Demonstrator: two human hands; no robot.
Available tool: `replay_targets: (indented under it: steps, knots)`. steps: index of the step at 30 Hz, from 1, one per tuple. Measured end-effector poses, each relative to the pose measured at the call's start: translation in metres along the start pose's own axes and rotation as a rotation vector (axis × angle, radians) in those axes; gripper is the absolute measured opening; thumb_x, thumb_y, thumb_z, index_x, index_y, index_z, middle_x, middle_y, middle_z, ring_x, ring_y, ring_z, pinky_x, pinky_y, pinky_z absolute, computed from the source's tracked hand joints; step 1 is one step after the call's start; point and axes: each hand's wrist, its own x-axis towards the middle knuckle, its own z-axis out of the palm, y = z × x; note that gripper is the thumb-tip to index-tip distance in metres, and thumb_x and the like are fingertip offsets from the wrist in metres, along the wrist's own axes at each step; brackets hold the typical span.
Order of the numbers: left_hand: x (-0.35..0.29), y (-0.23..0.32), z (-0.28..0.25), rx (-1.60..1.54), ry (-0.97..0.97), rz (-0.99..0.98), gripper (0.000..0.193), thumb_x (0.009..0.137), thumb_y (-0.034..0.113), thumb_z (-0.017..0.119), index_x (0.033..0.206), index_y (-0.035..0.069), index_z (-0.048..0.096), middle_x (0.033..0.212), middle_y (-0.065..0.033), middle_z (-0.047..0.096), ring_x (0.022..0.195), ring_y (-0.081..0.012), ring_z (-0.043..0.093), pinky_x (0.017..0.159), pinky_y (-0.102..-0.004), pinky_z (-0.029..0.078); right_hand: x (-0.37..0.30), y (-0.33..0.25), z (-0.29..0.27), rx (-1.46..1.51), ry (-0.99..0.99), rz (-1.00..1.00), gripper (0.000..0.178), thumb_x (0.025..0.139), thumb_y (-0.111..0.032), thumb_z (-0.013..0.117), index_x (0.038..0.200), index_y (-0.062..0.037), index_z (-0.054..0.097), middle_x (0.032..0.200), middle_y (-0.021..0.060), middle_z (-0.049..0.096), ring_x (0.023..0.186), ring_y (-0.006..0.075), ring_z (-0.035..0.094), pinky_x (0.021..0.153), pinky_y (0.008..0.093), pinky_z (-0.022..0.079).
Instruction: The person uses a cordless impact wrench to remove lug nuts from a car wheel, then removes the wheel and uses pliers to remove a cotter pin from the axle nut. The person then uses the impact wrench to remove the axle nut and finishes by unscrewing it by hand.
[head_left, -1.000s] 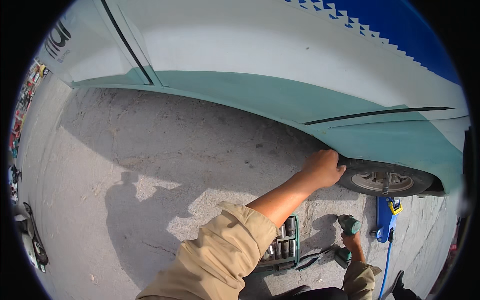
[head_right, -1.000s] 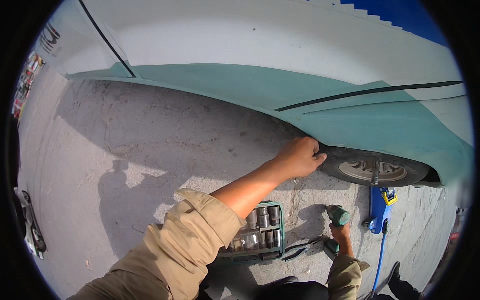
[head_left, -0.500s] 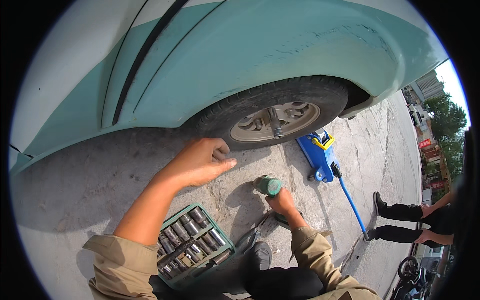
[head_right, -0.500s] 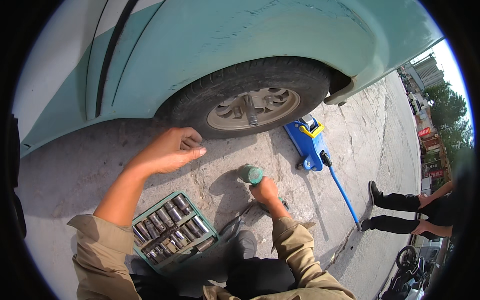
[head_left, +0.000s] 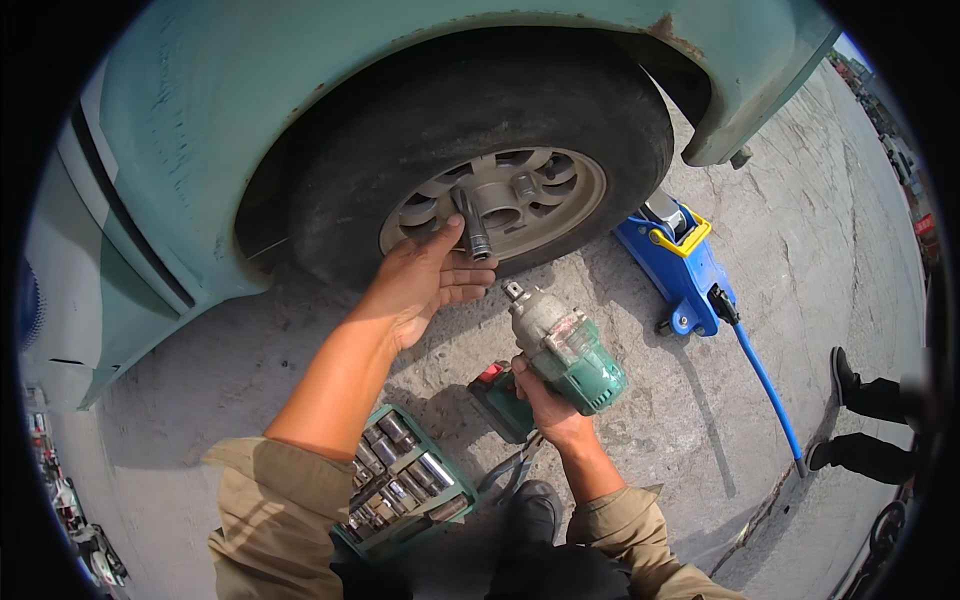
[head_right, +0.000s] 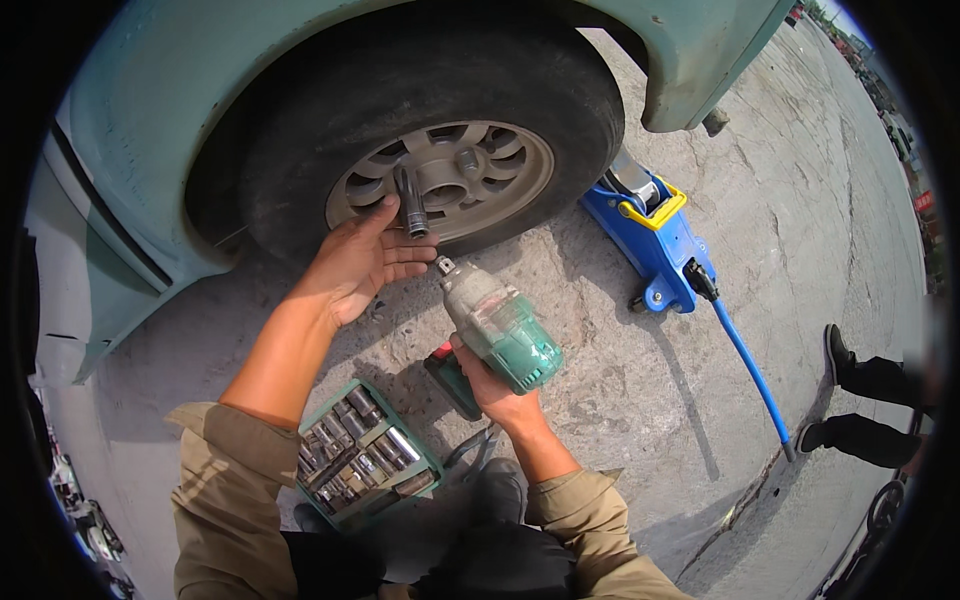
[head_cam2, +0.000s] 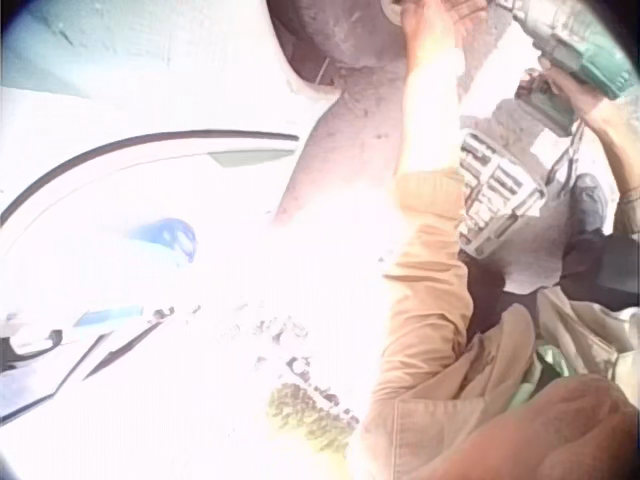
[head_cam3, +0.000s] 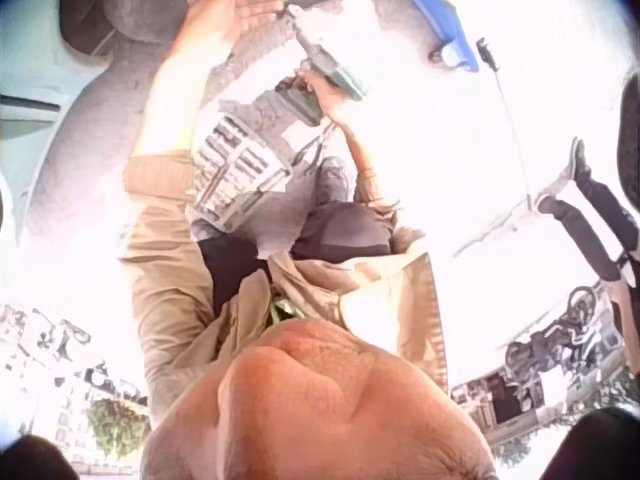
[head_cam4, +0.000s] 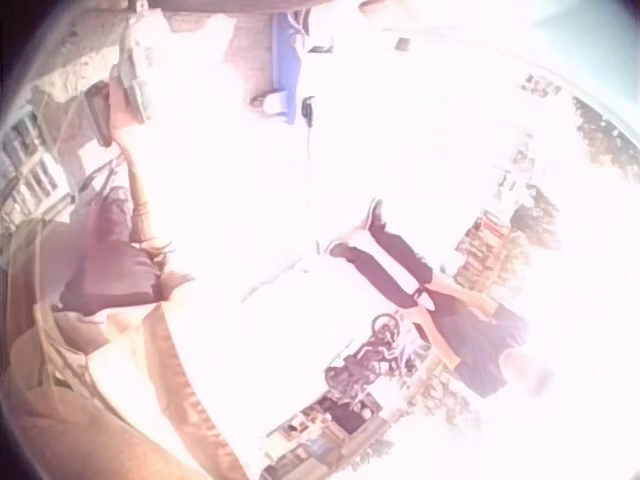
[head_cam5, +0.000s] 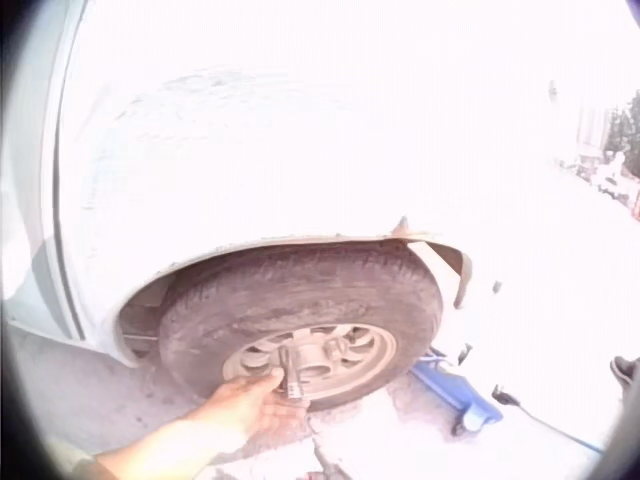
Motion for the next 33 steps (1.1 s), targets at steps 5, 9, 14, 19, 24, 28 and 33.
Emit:
replay_targets:
  steps: [5,9,14,19,24,28,33]
  knots:
    - [0.01,-0.002,0.013,-0.085,0.017,0.057,0.042,0.107,0.037,0.059,0.125,-0.001,0.06,0.107,-0.0185,0.073,0.097,-0.0263,0.072,0.085,-0.04,0.06,0.012,0.003,0.034,0.13,-0.014,-0.038,0.021,0.093,-0.011,0.078,0.11,-0.0023,0.072,0.1,0.0085,0.074,0.091,0.0203,0.07,0.082,0.0363,0.054]
    - [0.017,-0.003,0.013,-0.056,0.02,0.087,0.043,0.107,0.037,0.06,0.126,-0.001,0.06,0.108,-0.0183,0.073,0.097,-0.0263,0.073,0.085,-0.0403,0.061,0.019,-0.002,0.05,0.225,0.002,-0.012,0.021,0.094,-0.01,0.077,0.112,-0.0021,0.071,0.101,0.0089,0.074,0.092,0.0219,0.07,0.082,0.0373,0.054]
    - [0.016,-0.003,0.014,-0.056,0.058,0.065,0.044,0.106,0.037,0.061,0.127,-0.002,0.059,0.111,-0.0195,0.073,0.098,-0.0267,0.073,0.084,-0.0406,0.062,0.008,-0.012,0.075,0.023,0.015,-0.133,0.02,0.098,-0.018,0.076,0.108,-0.0013,0.071,0.095,0.0066,0.072,0.087,0.0194,0.067,0.076,0.0374,0.053]
    - [0.017,0.001,0.012,-0.01,0.031,0.055,0.047,0.105,0.037,0.062,0.128,-0.003,0.058,0.112,-0.0206,0.073,0.1,-0.0275,0.073,0.085,-0.0409,0.062,0.003,-0.032,0.086,0.35,-0.067,0.143,0.025,0.102,-0.026,0.071,0.096,-0.0018,0.068,0.081,0.0032,0.065,0.072,0.0123,0.058,0.067,0.0318,0.049]
    - [0.014,0.004,0.015,0.009,0.031,0.053,0.048,0.105,0.039,0.063,0.128,-0.002,0.058,0.112,-0.02,0.073,0.101,-0.0279,0.073,0.085,-0.0408,0.062,0.002,-0.037,0.095,0.712,-0.142,0.206,0.031,0.106,-0.029,0.064,0.118,-0.0002,0.059,0.083,0.0024,0.06,0.077,0.0115,0.056,0.072,0.0295,0.048]
    - [0.017,0.005,0.016,0.062,0.024,0.04,0.049,0.104,0.04,0.064,0.129,-0.002,0.058,0.111,-0.0199,0.073,0.101,-0.028,0.073,0.085,-0.0411,0.062,0.003,-0.027,0.087,0.406,-0.098,0.061,0.029,0.105,-0.019,0.065,0.126,0.0003,0.059,0.085,0.0024,0.061,0.076,0.0136,0.058,0.071,0.032,0.05]
    - [0.014,0.008,0.014,0.07,0.012,0.058,0.05,0.103,0.04,0.066,0.128,-0.003,0.058,0.11,-0.0204,0.073,0.101,-0.0272,0.072,0.085,-0.0417,0.061,0.032,-0.015,0.05,-0.078,0.064,-0.3,0.028,0.094,-0.005,0.075,0.12,-0.0018,0.065,0.098,0.0079,0.074,0.089,0.0155,0.07,0.075,0.0314,0.056]
